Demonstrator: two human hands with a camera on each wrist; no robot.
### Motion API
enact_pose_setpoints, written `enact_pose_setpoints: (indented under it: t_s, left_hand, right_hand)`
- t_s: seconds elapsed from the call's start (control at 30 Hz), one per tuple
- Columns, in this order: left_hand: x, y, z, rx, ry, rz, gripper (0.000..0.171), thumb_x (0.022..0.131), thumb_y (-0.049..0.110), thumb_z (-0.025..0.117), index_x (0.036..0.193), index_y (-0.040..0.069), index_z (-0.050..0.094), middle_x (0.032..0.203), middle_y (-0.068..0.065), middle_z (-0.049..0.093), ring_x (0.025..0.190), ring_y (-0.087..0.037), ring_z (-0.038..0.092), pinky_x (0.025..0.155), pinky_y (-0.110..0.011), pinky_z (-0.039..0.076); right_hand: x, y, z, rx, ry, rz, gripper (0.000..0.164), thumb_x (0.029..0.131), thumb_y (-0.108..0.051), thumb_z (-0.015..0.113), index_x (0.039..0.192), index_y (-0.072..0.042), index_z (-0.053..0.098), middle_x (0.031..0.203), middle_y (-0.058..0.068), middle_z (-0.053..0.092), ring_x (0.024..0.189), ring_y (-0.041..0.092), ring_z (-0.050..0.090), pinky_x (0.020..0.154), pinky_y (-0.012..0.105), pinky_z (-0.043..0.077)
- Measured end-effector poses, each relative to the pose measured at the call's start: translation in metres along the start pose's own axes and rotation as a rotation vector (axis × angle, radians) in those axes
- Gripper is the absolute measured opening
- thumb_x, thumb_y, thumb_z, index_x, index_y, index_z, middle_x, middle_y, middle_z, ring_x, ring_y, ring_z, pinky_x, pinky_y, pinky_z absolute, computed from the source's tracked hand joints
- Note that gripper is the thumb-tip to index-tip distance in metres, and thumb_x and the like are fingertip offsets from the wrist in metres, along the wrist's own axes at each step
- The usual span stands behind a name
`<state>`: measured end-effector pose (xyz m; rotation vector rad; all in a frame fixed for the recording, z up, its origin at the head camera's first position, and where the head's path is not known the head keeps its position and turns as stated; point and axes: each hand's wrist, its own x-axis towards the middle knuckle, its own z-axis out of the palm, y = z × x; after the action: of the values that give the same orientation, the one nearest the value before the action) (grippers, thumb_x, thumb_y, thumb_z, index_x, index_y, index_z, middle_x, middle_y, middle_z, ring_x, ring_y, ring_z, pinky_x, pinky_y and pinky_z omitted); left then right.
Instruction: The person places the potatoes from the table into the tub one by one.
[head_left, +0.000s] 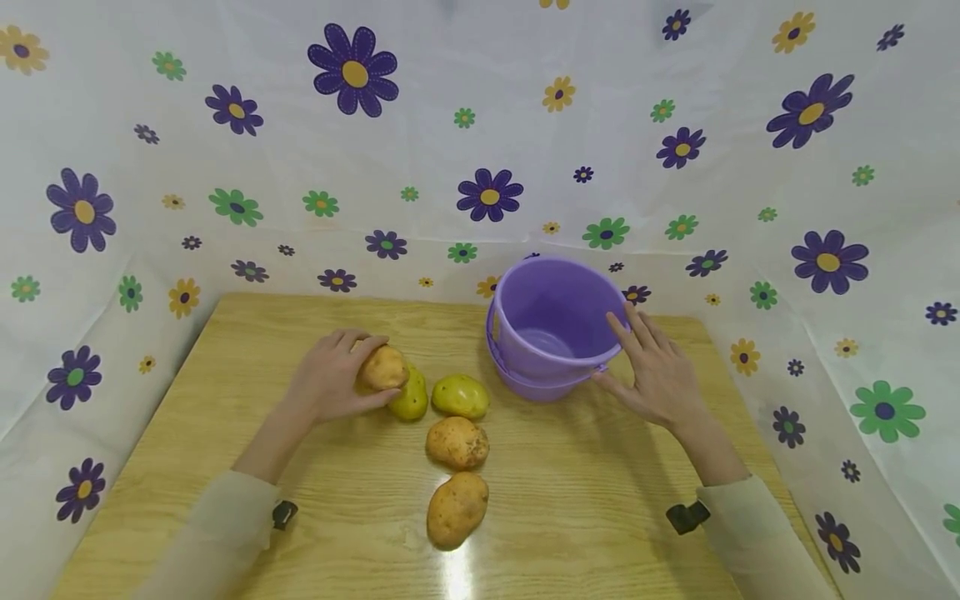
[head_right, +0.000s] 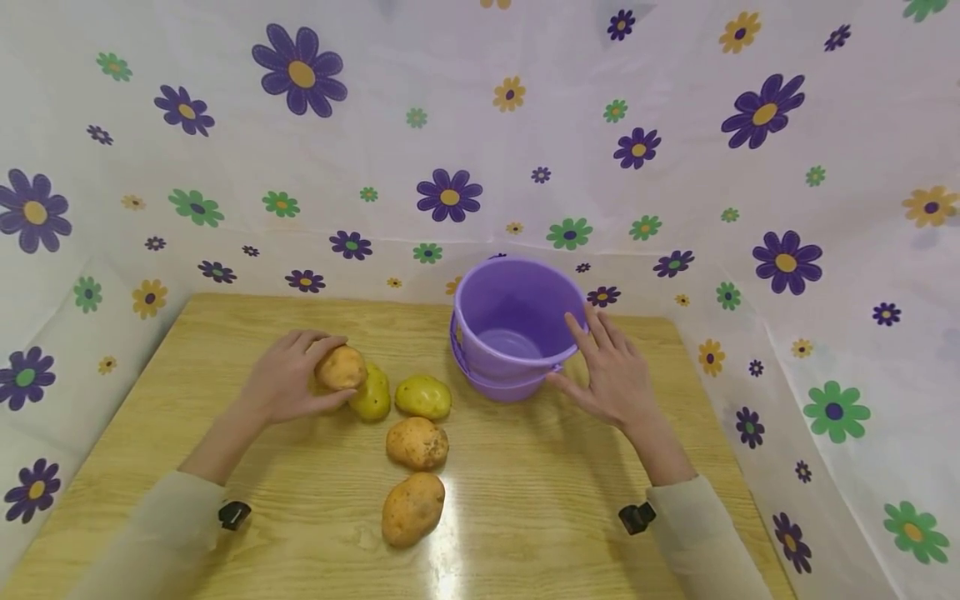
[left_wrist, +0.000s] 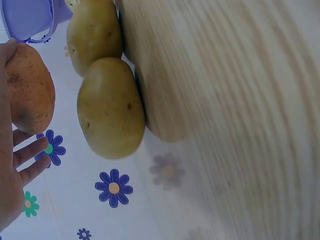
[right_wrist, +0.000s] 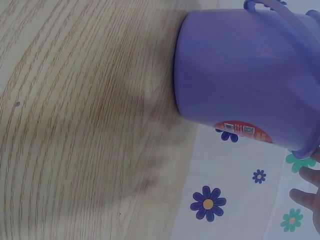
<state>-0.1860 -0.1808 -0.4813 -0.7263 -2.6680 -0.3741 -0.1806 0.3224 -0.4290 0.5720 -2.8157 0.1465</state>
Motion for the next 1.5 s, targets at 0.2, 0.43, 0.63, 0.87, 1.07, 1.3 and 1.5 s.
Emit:
enact_pose_setpoints:
  t_s: [0.2, 0.43, 0.63, 0.87, 1.07, 1.3, 1.5]
  left_hand:
    - [0.008, 0.012, 0.004, -0.038, 0.027, 0.028, 0.084, 0.077, 0.067, 0.08, 0.14, 0.013, 0.064, 0.128, -0.014, 0.068, 0.119, -0.037, 0.065, 0.103, -0.057, 0.056]
    - [0.02, 0.026, 0.009, -0.041, 0.033, 0.085, 0.084, 0.078, 0.065, 0.081, 0.142, 0.013, 0.062, 0.127, -0.014, 0.067, 0.118, -0.035, 0.065, 0.102, -0.054, 0.058]
    - [0.036, 0.038, 0.008, -0.031, 0.052, 0.136, 0.085, 0.079, 0.067, 0.08, 0.142, 0.014, 0.062, 0.128, -0.012, 0.068, 0.118, -0.033, 0.065, 0.104, -0.05, 0.057]
    - [0.058, 0.052, 0.01, -0.032, 0.103, 0.203, 0.085, 0.077, 0.069, 0.079, 0.14, 0.014, 0.064, 0.124, -0.011, 0.07, 0.115, -0.032, 0.067, 0.101, -0.048, 0.059]
    - [0.072, 0.064, 0.009, -0.022, 0.131, 0.228, 0.084, 0.079, 0.072, 0.075, 0.139, 0.014, 0.065, 0.124, -0.011, 0.071, 0.115, -0.032, 0.068, 0.1, -0.047, 0.06]
    - [0.084, 0.07, 0.007, -0.033, 0.169, 0.249, 0.083, 0.078, 0.071, 0.075, 0.136, 0.013, 0.066, 0.127, -0.011, 0.07, 0.117, -0.031, 0.067, 0.102, -0.044, 0.059]
    - [0.098, 0.076, 0.002, -0.031, 0.197, 0.283, 0.083, 0.078, 0.071, 0.076, 0.138, 0.014, 0.065, 0.126, -0.009, 0.069, 0.115, -0.029, 0.066, 0.102, -0.044, 0.058]
  right_hand:
    - [0.0, 0.0, 0.001, 0.005, 0.002, -0.007, 0.094, 0.095, -0.065, 0.062, 0.169, -0.021, 0.025, 0.177, 0.017, 0.02, 0.156, 0.049, 0.034, 0.118, 0.069, 0.042]
    - [-0.001, -0.002, 0.003, 0.016, 0.013, -0.013, 0.094, 0.095, -0.064, 0.062, 0.169, -0.021, 0.024, 0.177, 0.017, 0.02, 0.155, 0.05, 0.036, 0.118, 0.069, 0.041]
    - [0.001, -0.002, 0.005, 0.014, 0.004, -0.016, 0.094, 0.095, -0.065, 0.061, 0.17, -0.021, 0.022, 0.177, 0.016, 0.017, 0.156, 0.05, 0.034, 0.119, 0.069, 0.04]
    - [0.002, 0.0, 0.005, 0.02, 0.019, -0.017, 0.094, 0.095, -0.067, 0.06, 0.17, -0.022, 0.022, 0.177, 0.016, 0.017, 0.157, 0.049, 0.032, 0.12, 0.069, 0.039]
    - [-0.001, 0.001, 0.005, 0.016, 0.025, -0.013, 0.094, 0.095, -0.067, 0.06, 0.169, -0.022, 0.023, 0.177, 0.015, 0.018, 0.157, 0.048, 0.033, 0.12, 0.069, 0.04]
    - [-0.001, 0.0, 0.005, 0.015, 0.029, -0.017, 0.094, 0.095, -0.067, 0.06, 0.169, -0.022, 0.024, 0.177, 0.014, 0.018, 0.156, 0.049, 0.035, 0.118, 0.069, 0.041]
    - [0.0, 0.0, 0.005, 0.035, 0.03, -0.008, 0.093, 0.096, -0.066, 0.06, 0.169, -0.021, 0.025, 0.177, 0.016, 0.019, 0.156, 0.049, 0.034, 0.116, 0.072, 0.041]
